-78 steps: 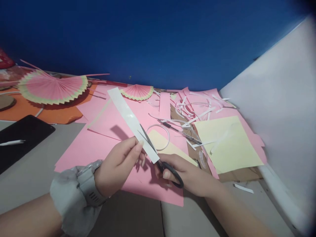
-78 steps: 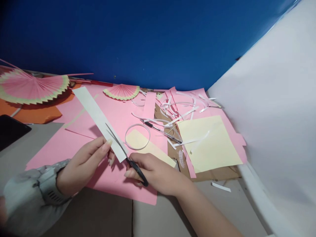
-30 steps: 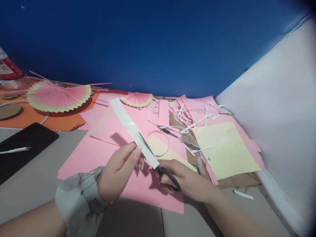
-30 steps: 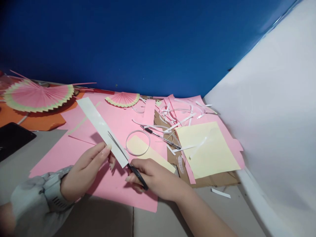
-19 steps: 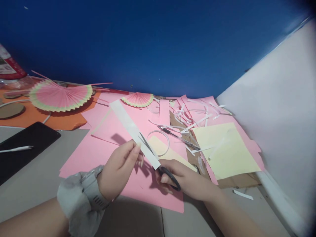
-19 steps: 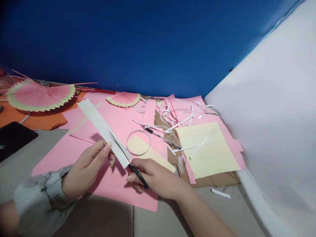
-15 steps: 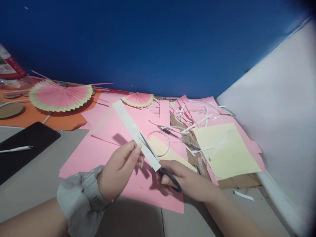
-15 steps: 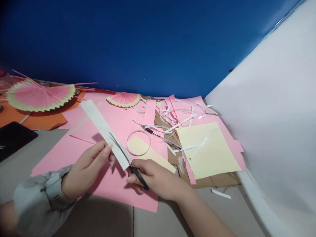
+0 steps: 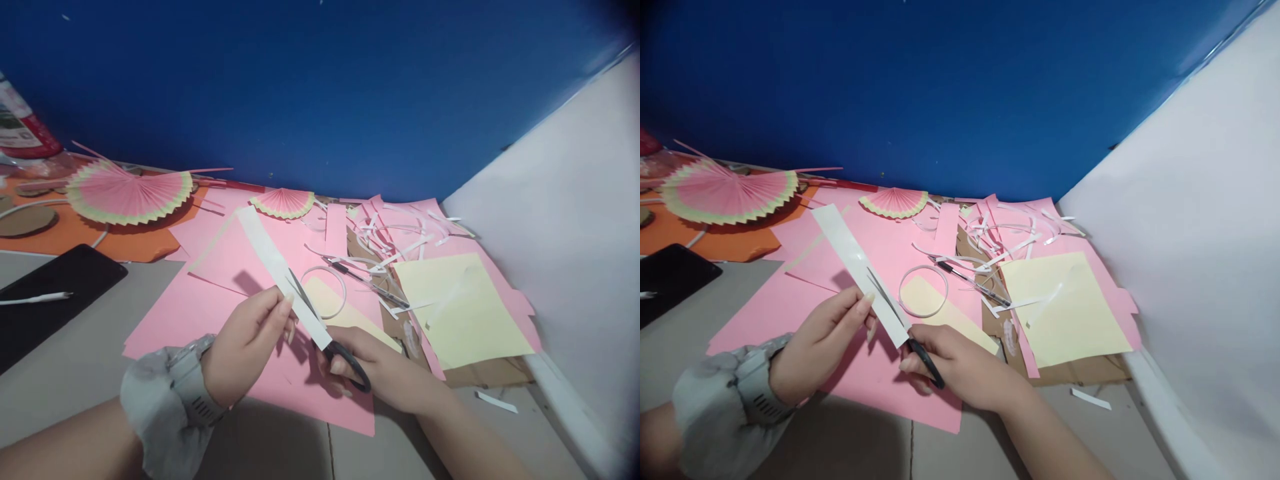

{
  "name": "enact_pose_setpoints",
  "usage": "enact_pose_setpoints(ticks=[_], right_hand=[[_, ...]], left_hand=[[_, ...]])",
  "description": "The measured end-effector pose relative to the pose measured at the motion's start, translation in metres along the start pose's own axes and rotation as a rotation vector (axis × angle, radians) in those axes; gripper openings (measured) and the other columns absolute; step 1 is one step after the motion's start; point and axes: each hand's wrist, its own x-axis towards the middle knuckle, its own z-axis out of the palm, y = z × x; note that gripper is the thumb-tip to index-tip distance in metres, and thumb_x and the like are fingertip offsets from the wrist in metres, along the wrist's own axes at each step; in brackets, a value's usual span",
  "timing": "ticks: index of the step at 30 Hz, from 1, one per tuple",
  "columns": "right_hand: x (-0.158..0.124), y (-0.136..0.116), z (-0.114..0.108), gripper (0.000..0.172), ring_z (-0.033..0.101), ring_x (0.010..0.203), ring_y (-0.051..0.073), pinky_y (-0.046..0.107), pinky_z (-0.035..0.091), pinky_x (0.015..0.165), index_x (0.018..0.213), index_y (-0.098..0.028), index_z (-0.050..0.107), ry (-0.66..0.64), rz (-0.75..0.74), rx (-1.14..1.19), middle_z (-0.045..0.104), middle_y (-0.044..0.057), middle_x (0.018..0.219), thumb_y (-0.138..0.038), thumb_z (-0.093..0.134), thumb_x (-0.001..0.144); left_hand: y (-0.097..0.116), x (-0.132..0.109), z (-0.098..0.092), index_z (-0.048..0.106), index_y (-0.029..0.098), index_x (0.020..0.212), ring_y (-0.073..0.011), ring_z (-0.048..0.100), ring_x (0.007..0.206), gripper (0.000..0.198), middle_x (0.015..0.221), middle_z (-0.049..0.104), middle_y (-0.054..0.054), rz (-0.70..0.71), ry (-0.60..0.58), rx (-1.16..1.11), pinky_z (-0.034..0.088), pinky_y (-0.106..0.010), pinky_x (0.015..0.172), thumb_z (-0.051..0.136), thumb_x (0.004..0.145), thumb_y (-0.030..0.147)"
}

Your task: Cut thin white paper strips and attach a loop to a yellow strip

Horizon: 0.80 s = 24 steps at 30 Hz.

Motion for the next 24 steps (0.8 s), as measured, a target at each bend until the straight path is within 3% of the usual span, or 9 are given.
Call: enact_pose_setpoints(ticks=[7, 24], right_hand=[[0.0011, 0.0030, -0.0006, 0.026, 0.039, 0.056, 0.008, 0.021, 0.029, 0.053, 0.074, -0.016, 0.044, -0.024, 0.000, 0.082, 0.044, -0.004, 0.059, -0.036, 0.048, 0.090], [0.0009, -0.0015, 0.0011, 0.037, 0.038, 0.055, 0.009, 0.022, 0.028, 0.051, 0.071, -0.017, 0.041, 0.012, 0.004, 0.006, 0.042, -0.004, 0.060, -0.050, 0.044, 0.088]], left_hand=[[-0.0001, -0.0020, -0.0012, 0.045, 0.019, 0.070, -0.0087, 0.050, 0.056, 0.032, 0.061, 0.050, 0.004, 0.001, -0.008, 0.007, 0.040, -0.022, 0.056, 0.032, 0.094, 0.035], [0.0026, -0.0022, -0.0017, 0.045, 0.018, 0.069, -0.0089, 0.048, 0.056, 0.032, 0.061, 0.049, 0.004, -0.010, 0.005, 0.009, 0.039, -0.021, 0.056, 0.033, 0.094, 0.035]])
